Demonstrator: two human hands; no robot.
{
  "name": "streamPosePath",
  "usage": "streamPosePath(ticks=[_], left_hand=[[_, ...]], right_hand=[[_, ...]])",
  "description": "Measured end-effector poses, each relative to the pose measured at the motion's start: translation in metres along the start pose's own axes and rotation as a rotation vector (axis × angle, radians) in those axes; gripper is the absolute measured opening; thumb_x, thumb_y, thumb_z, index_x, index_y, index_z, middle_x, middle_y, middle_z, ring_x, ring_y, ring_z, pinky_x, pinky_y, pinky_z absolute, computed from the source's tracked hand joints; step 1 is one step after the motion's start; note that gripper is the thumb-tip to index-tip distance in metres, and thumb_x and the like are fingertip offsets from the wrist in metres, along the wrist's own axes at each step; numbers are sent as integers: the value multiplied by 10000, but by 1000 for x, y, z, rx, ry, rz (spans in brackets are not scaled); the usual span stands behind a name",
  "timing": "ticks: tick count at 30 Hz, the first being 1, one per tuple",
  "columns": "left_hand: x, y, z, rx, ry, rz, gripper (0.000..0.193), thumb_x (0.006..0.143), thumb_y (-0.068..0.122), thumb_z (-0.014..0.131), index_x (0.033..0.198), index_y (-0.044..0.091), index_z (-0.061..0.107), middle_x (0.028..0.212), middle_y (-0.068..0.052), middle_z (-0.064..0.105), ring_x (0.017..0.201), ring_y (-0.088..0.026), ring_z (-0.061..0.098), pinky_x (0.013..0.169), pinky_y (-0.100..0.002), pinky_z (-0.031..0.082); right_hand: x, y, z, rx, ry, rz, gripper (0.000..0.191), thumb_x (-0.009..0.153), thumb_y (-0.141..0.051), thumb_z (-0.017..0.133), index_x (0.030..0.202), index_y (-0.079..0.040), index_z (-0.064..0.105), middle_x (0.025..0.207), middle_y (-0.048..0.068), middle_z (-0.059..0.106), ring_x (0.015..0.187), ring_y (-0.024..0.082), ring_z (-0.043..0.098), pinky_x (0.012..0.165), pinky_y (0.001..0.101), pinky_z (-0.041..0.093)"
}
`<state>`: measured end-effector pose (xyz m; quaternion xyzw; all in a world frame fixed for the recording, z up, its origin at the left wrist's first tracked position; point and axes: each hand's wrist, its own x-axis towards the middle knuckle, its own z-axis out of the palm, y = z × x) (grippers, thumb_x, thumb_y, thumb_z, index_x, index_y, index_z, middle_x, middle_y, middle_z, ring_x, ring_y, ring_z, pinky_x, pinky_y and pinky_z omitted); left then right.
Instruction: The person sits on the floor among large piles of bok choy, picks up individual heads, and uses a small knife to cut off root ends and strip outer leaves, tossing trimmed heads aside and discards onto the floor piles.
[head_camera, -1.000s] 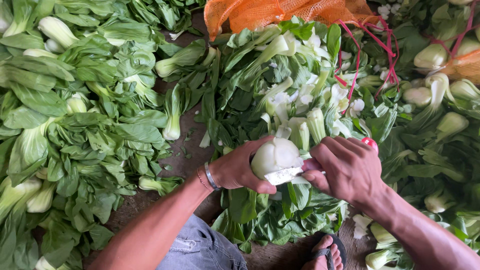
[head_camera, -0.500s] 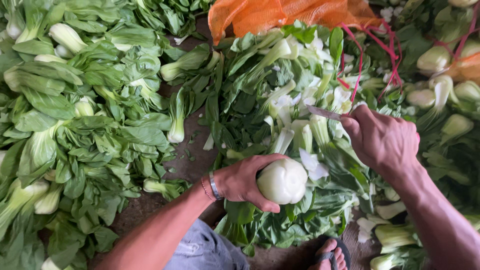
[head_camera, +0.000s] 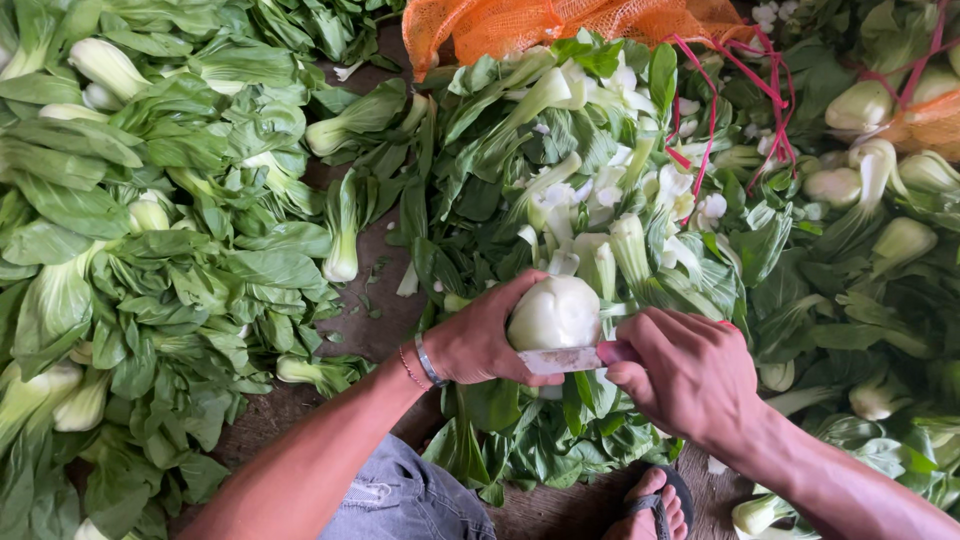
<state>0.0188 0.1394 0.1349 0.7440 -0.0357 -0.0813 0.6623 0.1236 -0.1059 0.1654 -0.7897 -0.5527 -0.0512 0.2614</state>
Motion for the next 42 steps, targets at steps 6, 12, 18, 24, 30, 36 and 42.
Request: streamPosePath(ticks=[6,12,18,24,30,36,42], left_hand=[[-6,8,1,21,18,1,875,649,340,921,1379,53,534,1206,-72,685,1067,-174,678,965,-326,560],[-8,12,-1,21,34,8,882,647,386,903,1380,53,544,1190,-62,709,1049,-178,700,958,-313,558],[-9,18,13,67,-135,-30,1053,601,572,886,1446,85,489,1250,-48,686,1129,-198,711,1029,-361,600],[-9,12,14,115,-59,114,1072,658,601,874,1514,66,514,1422,-138,609,1313,-283,643,1150,-430,538],[0,2,9,85,80,70,1106,630,508,927,1517,15,484,1363,-110,561,1288,-273,616,1160,-377,484],[-2,7,12,53,83,62,1010,650,439,914,1462,-13,520,1298,-77,583,1213,-235,643,1075,-354,523],[-5,7,9,241,93,117,1018,652,518,907,1436,3,514,1296,-80,570,1218,-254,645,1077,-380,529]], right_hand=[[11,-7,-3,-61,-18,-5,459,942,-523,526,774,-99,572,658,53,568,548,271,597,472,410,448],[10,-12,-1,-118,13,-5,455,934,-525,559,766,-102,565,657,48,560,548,260,594,468,406,442],[20,33,5,-194,-46,355,441,1019,-484,475,881,-97,637,584,96,610,476,312,599,449,455,445],[20,81,17,-99,-106,496,517,1091,-480,348,944,-59,613,548,166,565,518,385,593,542,512,462],[-7,21,-3,60,49,178,413,1016,-435,475,850,-79,600,628,76,598,498,271,595,478,411,461],[-2,-7,-13,-126,33,16,440,926,-514,567,756,-108,559,643,51,544,533,245,580,462,392,438],[5,-2,-13,-166,-10,114,437,920,-526,550,752,-125,590,604,41,573,477,241,576,419,414,419]])
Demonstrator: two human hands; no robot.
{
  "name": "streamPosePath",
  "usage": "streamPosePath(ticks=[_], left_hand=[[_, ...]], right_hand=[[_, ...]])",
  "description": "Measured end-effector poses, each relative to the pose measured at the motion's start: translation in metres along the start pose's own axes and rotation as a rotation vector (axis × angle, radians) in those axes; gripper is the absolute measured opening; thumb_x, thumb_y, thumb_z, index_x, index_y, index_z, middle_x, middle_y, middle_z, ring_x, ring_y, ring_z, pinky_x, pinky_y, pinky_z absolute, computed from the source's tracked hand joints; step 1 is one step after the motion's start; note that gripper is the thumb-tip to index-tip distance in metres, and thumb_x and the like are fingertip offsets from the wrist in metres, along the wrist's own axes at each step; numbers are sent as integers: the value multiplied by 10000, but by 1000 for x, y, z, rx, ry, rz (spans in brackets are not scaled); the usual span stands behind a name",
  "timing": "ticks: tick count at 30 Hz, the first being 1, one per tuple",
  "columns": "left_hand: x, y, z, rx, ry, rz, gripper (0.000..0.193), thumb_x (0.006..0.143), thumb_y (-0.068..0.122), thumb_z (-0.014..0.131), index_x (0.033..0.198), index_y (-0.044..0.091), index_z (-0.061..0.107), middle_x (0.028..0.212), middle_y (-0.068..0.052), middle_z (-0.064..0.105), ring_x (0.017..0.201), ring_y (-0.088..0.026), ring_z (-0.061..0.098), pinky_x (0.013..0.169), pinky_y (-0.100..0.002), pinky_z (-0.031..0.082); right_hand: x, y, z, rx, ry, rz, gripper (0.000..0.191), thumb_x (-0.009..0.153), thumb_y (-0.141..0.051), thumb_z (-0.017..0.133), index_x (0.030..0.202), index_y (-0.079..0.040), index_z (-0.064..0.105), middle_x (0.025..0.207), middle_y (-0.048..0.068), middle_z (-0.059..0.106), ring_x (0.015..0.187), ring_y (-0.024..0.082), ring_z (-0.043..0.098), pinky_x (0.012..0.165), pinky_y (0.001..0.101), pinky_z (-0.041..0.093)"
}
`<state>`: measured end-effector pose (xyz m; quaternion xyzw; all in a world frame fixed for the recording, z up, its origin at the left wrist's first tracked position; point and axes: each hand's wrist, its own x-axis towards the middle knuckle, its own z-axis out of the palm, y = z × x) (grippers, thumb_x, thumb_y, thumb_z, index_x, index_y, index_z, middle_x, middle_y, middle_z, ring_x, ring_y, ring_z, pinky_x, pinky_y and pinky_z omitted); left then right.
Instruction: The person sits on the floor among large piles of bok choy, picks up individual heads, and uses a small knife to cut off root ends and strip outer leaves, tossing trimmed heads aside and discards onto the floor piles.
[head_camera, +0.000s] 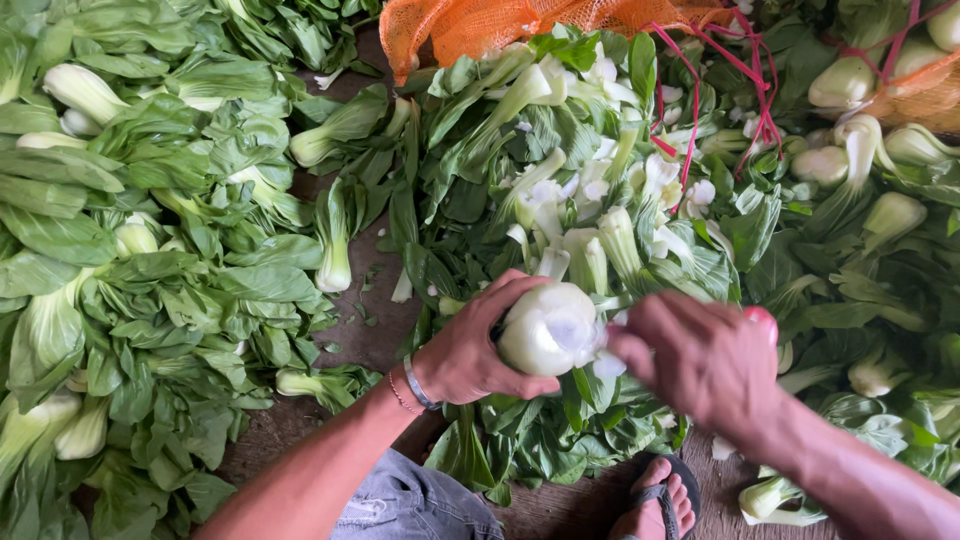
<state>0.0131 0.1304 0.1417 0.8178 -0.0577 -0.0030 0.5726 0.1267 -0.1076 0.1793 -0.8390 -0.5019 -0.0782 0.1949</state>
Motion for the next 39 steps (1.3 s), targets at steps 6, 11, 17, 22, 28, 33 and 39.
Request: streamPosePath(ticks=[6,11,17,22,28,33,39], left_hand=[[-4,-8,-1,40,-42,17,1114,670,578,882,1520,-9,465,1360,-120,577,1268,-280,636,1120,-410,527],[0,-24,0,-349,-3,-105,1255,714,622,835,1586,-1,182,1408,-162,520,1253,-267,613,1103,-401,510],[8,-36,17,-500,-147,-193,1091,826,619,787,1561,-10,284,1354,-211,546,1188,-245,604,1053,-388,534],[3,-27,31,-362,-134,-9,1150,750,635,830,1577,21,321,1457,-189,522,1342,-277,558,1143,-400,493],[8,-24,27,83,15,169,1041,732,591,835,1584,111,479,1665,-167,408,1528,-338,451,1225,-484,435],[7,-32,22,-99,6,37,1014,745,635,806,1561,105,518,1525,-148,465,1367,-232,587,1089,-372,535],[15,-44,26,-481,-63,-182,1031,721,591,818,1513,33,467,1238,-109,682,1109,-210,699,963,-345,616]], right_hand=[[8,57,29,-118,-188,361,462,1046,-517,441,905,-113,616,615,82,608,522,315,600,515,467,445],[-11,69,44,505,-211,497,456,1115,-453,408,1014,-36,564,803,141,562,751,285,541,699,417,496],[-5,33,49,1313,-365,408,778,810,-269,808,1435,-20,416,1286,83,673,1157,171,672,993,325,550],[2,21,47,1600,-375,653,696,827,-290,761,1424,-62,486,1175,121,688,999,202,696,851,418,578],[14,35,49,1671,-121,950,437,981,-345,556,1318,-68,531,1063,37,667,846,176,688,725,383,597],[11,27,49,1301,-82,713,350,989,-221,553,1296,-53,557,868,-36,558,724,52,535,648,214,452],[8,1,53,1428,75,768,335,1075,-279,462,1273,-54,614,622,-73,344,523,53,311,465,242,249]])
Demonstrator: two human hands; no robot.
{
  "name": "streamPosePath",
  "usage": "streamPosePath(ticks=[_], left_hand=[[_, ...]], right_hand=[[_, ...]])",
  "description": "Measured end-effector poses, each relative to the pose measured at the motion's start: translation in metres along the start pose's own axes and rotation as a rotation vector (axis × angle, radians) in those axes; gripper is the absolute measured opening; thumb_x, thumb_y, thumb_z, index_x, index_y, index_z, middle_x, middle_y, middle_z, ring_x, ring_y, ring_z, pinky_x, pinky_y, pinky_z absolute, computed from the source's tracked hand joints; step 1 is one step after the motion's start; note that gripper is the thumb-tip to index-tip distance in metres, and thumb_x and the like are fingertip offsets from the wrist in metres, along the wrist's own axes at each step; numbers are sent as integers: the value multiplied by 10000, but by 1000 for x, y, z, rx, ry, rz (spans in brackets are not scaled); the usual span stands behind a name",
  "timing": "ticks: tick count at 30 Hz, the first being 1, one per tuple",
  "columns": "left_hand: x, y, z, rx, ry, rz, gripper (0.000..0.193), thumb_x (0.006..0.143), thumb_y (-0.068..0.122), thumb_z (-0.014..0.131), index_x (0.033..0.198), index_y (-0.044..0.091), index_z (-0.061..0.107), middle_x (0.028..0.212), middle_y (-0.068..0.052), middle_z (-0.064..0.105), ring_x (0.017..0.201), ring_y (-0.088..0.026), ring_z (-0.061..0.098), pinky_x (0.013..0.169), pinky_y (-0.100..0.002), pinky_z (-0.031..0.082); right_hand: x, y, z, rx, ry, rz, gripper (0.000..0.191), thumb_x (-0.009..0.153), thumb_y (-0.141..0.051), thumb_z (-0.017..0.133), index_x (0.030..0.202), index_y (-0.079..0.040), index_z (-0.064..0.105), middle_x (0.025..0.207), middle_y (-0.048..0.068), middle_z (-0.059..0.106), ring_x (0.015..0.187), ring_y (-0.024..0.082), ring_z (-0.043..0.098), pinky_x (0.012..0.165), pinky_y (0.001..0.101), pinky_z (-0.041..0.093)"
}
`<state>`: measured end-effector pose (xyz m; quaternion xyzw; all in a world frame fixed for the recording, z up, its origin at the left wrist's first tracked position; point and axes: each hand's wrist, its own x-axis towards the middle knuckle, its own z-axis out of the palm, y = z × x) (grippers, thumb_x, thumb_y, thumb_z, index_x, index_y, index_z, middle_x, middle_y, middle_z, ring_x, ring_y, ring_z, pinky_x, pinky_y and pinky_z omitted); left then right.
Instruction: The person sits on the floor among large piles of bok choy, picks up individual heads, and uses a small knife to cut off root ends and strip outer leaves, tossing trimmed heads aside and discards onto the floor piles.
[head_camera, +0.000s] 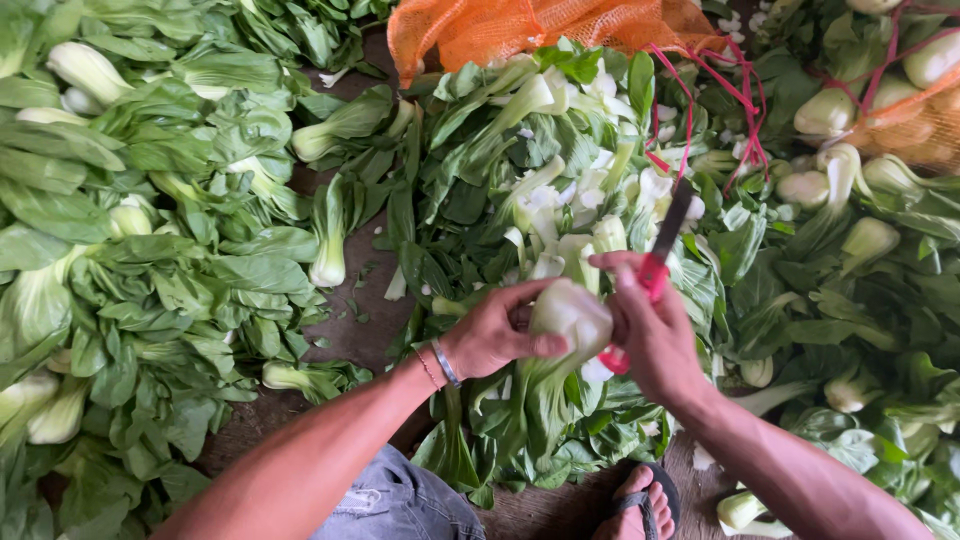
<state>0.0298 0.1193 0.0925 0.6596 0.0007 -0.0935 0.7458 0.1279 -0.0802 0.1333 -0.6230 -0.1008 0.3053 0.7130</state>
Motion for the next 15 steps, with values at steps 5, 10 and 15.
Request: streamPosePath(ticks=[5,10,15], left_hand=[[8,-13,-20,-254,62,149,749,994,523,643,1498,-5,477,1389,-128,631,1243,-178,631,1085,-321,518],[28,-38,-61,-408,134,132,724,1057,649,352,1391,58,605,1121,-97,759,870,-160,743,820,-302,611],[-4,-82,-164,-153,343,37,489,917,390,756,1214,14,660,1031,-118,732,835,-212,752,735,-365,630]], right_hand=[[-11,6,-22,-50,-165,5,303,995,-177,565,1273,-62,599,616,-81,359,501,54,336,445,243,267],[-19,67,-33,-150,-110,235,278,993,-150,579,1252,-50,594,620,-70,376,501,59,315,445,255,245],[25,163,-52,-270,55,409,273,997,-165,584,1243,-47,602,677,-49,421,562,77,359,497,267,282]])
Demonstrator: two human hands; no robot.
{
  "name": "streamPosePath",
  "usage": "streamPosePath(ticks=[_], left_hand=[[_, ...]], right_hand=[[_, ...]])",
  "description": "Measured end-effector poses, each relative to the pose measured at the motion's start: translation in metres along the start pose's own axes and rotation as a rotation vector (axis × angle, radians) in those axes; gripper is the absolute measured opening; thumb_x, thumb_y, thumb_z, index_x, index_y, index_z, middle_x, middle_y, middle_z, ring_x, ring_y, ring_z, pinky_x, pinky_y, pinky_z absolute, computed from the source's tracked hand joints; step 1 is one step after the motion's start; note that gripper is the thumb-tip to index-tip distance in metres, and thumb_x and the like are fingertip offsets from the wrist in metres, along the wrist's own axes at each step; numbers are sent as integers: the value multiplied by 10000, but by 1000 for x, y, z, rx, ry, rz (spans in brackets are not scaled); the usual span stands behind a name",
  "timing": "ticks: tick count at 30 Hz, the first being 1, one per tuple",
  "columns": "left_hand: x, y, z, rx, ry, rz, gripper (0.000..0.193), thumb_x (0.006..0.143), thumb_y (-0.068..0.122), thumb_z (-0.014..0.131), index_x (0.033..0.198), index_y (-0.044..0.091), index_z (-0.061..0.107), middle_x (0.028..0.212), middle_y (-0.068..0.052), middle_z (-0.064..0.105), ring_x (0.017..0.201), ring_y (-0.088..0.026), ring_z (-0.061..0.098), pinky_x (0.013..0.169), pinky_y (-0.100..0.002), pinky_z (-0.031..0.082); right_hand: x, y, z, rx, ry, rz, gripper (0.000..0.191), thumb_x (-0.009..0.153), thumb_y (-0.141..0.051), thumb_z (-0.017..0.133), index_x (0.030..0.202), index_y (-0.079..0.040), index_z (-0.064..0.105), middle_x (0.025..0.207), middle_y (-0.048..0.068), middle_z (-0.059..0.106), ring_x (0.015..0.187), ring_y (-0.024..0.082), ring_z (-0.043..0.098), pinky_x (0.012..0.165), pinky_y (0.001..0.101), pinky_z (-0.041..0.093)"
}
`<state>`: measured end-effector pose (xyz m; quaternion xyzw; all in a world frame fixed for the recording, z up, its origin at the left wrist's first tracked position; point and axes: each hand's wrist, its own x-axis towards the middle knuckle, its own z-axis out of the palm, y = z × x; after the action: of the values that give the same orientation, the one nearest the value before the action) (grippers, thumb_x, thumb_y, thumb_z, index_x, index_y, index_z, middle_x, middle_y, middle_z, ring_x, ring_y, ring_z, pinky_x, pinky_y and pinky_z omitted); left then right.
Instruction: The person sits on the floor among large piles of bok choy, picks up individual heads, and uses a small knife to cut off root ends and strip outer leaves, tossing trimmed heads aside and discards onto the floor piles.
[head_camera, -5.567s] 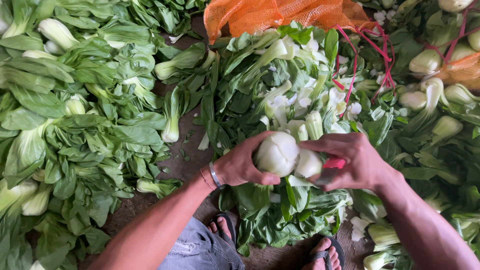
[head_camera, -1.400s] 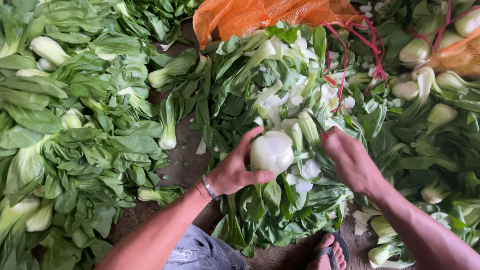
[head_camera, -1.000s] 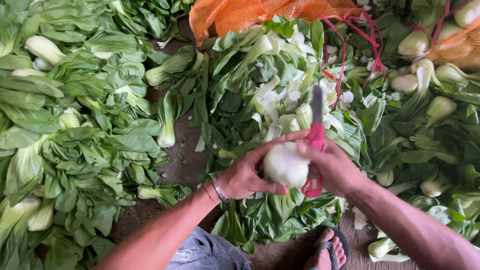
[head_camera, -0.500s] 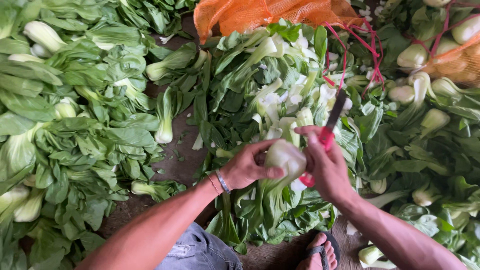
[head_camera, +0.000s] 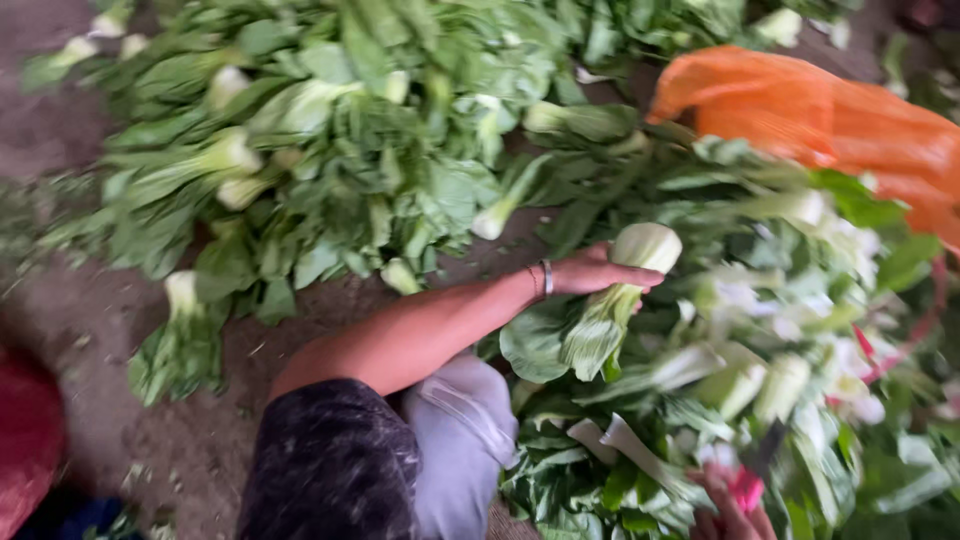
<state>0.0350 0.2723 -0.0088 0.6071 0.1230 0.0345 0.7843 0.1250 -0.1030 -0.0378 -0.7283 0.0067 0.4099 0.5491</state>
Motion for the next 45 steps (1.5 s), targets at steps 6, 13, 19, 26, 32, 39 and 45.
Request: streamPosePath(ticks=[6,13,19,26,32,39,45], left_hand=[[-127,-102,-76,-576,439,-149,310,936,289,642,1135,57,594,901,-139,699,855,-357,731,763,-432,617],[-175,48,-163,-366,980,-64,656,958,639,476,1199,48,627,1043,-160,659,933,-302,663,852,-439,551],[-175,181,-210,-760,1186,705,1060,861,813,416,1645,303,-82,1653,-188,126,1469,-393,369,1183,-574,326],[-74,46,-118,-106,1019,97,720,898,497,715,1358,45,394,1201,-125,591,878,-226,720,659,-328,604],[-50,122,51,56,324,105,397,1039,238,618,1373,87,466,1316,-135,622,1141,-290,692,970,-417,571],[-92,110,228,738,-210,327,804,776,248,789,1450,43,401,1351,-222,562,1196,-321,646,1040,-464,526],[-93,57,225,1152,-575,125,969,655,355,842,1487,82,426,1466,-185,524,1268,-362,595,942,-479,508]], right_hand=[[66,18,23,-225,90,90,268,1003,-182,589,1232,-44,611,746,-25,474,636,99,412,559,281,326],[68,1,36,-362,124,108,267,1009,-202,596,1219,-40,622,826,4,537,722,124,474,632,298,378],[66,4,11,-398,147,42,268,1014,-219,601,1207,-36,631,894,29,590,796,145,527,694,313,422],[39,3,-108,-276,282,-277,273,1020,-239,608,1194,-32,642,974,57,653,882,170,589,766,330,474],[-37,54,-268,-868,761,-447,435,1039,-336,688,1325,-12,641,1054,223,703,943,358,685,772,432,530],[-140,126,-338,-986,757,-24,317,909,-405,738,1052,-126,692,847,166,717,810,399,694,722,513,544],[-134,168,-308,-1294,275,-201,624,800,-471,777,1325,-213,558,1370,91,580,875,246,721,573,350,582]])
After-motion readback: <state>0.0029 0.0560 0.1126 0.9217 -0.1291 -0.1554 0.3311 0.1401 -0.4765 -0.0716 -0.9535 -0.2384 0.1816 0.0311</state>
